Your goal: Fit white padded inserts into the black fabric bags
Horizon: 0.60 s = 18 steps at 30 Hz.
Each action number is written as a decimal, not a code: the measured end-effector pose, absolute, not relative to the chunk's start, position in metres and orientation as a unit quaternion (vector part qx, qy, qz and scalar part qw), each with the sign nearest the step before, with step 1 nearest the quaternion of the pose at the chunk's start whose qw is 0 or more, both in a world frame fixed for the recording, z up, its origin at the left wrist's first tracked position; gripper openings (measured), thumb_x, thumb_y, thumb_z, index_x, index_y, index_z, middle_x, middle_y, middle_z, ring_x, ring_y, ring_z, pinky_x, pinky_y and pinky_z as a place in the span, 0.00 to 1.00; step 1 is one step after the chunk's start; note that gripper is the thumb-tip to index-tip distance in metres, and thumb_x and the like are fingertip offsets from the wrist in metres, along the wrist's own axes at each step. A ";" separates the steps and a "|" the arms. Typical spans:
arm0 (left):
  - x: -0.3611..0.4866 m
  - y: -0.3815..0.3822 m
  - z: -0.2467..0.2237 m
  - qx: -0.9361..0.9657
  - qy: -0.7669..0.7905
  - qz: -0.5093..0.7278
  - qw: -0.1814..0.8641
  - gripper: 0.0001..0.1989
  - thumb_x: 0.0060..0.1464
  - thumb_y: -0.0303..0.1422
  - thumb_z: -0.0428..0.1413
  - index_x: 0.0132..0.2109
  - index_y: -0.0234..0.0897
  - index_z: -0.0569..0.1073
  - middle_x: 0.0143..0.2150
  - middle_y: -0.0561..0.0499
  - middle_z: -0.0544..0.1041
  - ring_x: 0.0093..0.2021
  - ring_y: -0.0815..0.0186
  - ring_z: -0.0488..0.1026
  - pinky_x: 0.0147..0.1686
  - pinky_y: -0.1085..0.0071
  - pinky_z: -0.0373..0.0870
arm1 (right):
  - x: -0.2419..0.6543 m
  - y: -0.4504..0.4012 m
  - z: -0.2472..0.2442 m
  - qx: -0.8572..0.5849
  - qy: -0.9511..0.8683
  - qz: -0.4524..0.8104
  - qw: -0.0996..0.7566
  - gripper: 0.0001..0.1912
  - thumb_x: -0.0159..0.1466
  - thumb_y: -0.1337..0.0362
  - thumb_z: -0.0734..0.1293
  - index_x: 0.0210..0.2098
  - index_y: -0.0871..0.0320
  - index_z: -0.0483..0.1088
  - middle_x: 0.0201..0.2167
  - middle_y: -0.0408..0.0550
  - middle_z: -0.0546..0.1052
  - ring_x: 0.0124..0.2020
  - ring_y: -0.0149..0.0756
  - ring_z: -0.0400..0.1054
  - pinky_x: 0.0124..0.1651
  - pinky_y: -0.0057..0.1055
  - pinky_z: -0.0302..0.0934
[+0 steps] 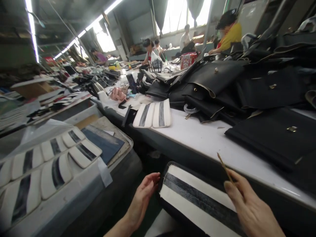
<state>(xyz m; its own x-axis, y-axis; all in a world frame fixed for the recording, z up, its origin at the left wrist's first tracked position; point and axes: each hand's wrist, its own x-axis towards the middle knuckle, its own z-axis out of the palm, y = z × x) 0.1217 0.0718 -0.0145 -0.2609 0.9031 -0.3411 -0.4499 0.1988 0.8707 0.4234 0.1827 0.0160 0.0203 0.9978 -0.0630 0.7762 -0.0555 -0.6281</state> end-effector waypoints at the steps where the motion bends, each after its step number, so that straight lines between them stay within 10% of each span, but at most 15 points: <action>1: 0.124 0.067 -0.012 0.208 0.520 0.591 0.580 0.18 0.57 0.39 0.58 0.52 0.38 0.74 0.57 0.44 0.72 0.62 0.53 0.63 0.62 0.59 0.55 | 0.425 0.204 0.014 -0.670 -0.671 0.253 0.193 0.30 0.62 0.35 0.52 0.52 0.44 0.65 0.34 0.56 0.78 0.33 0.49 0.73 0.38 0.42 0.62; 9: 0.140 0.069 -0.008 0.110 0.491 0.607 0.615 0.25 0.45 0.28 0.54 0.53 0.38 0.73 0.56 0.46 0.73 0.59 0.53 0.65 0.53 0.63 0.63 | 0.385 0.310 -0.014 -0.626 -0.779 -0.021 0.038 0.30 0.68 0.44 0.53 0.59 0.59 0.63 0.40 0.61 0.73 0.32 0.48 0.69 0.29 0.37 0.48; 18: 0.144 0.083 -0.013 0.082 0.566 0.571 0.589 0.28 0.38 0.27 0.50 0.51 0.41 0.72 0.52 0.47 0.74 0.51 0.56 0.68 0.39 0.68 0.66 | 0.370 0.325 -0.029 -0.549 -0.821 -0.127 0.091 0.23 0.71 0.54 0.54 0.51 0.63 0.70 0.39 0.62 0.69 0.42 0.51 0.61 0.36 0.39 0.45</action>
<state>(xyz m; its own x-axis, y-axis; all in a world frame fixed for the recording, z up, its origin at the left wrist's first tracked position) 0.1436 0.0826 -0.0132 -0.2930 0.7648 -0.5738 -0.5802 0.3348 0.7425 0.3695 0.3252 -0.0287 -0.3811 0.8785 0.2879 0.9245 0.3655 0.1085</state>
